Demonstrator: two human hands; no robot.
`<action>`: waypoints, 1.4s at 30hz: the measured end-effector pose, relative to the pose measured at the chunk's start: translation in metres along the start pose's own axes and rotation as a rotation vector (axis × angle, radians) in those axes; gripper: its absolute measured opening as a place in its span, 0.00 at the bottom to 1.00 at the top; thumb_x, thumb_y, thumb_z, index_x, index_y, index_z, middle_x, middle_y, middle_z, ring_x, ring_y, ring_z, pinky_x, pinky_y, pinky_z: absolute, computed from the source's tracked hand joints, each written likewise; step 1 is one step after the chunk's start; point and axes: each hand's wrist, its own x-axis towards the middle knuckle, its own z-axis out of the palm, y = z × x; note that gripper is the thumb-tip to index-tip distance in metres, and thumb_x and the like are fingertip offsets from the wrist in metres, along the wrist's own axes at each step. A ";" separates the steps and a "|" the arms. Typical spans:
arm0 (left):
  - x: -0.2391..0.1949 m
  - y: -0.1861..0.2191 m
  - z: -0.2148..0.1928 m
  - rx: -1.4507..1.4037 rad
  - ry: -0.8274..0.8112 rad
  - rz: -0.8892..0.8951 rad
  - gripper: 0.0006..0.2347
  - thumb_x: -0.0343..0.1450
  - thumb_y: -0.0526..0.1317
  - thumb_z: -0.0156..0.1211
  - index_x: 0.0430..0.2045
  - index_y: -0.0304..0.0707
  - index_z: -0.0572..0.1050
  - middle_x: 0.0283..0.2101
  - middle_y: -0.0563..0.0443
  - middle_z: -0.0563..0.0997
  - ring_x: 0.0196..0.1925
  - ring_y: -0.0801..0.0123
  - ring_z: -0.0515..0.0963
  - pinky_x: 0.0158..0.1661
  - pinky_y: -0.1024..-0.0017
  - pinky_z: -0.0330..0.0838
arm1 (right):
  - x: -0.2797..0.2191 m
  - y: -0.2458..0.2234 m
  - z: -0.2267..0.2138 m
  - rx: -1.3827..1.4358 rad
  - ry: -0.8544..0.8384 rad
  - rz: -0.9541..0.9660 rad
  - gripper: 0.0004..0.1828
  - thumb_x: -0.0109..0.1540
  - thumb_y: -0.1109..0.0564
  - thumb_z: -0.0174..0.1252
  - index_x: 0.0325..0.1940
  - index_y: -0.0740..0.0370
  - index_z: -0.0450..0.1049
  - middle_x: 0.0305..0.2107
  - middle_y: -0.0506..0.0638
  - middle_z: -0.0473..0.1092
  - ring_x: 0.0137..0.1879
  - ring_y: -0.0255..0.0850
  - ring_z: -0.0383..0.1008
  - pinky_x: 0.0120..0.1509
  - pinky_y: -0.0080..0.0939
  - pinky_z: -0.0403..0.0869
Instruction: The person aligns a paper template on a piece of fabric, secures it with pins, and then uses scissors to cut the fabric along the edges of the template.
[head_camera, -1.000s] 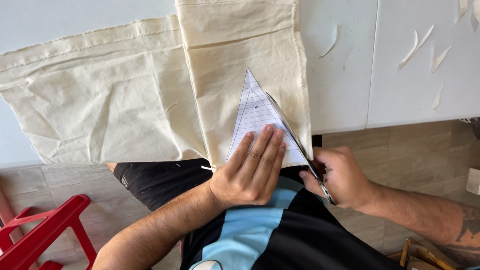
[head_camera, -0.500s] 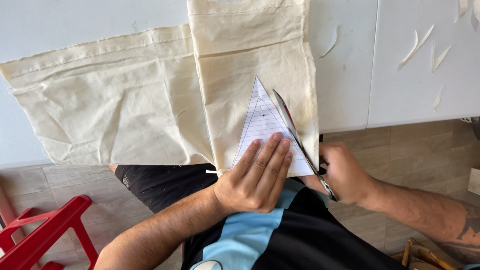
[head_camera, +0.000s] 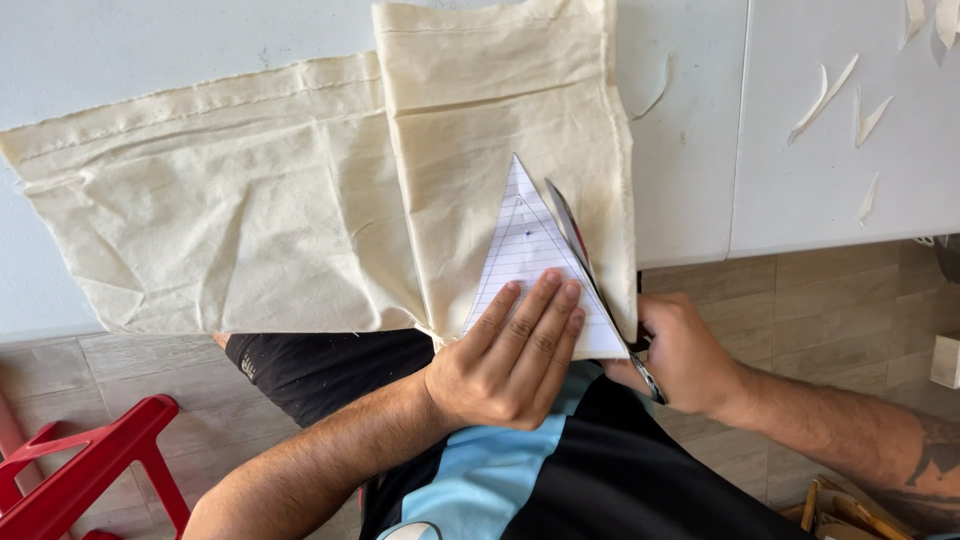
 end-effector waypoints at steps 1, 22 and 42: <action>0.001 0.000 0.000 -0.011 0.008 -0.020 0.15 0.73 0.30 0.42 0.36 0.32 0.83 0.43 0.36 0.87 0.47 0.53 0.89 0.48 0.61 0.82 | 0.008 -0.001 -0.002 -0.007 -0.015 0.002 0.12 0.56 0.56 0.66 0.24 0.62 0.71 0.18 0.53 0.75 0.25 0.36 0.75 0.25 0.40 0.73; 0.013 -0.024 -0.015 -0.134 -0.112 0.023 0.15 0.77 0.29 0.40 0.39 0.33 0.82 0.48 0.41 0.85 0.51 0.56 0.87 0.48 0.67 0.83 | 0.018 -0.017 0.000 -0.088 -0.043 0.092 0.14 0.54 0.56 0.67 0.21 0.60 0.68 0.16 0.48 0.70 0.23 0.34 0.69 0.25 0.38 0.67; 0.011 -0.023 -0.011 -0.186 -0.143 0.036 0.15 0.78 0.29 0.41 0.40 0.33 0.82 0.49 0.41 0.84 0.52 0.55 0.86 0.50 0.66 0.81 | 0.018 -0.030 -0.007 -0.171 -0.061 0.166 0.18 0.52 0.57 0.69 0.17 0.58 0.64 0.13 0.43 0.65 0.21 0.31 0.63 0.25 0.37 0.62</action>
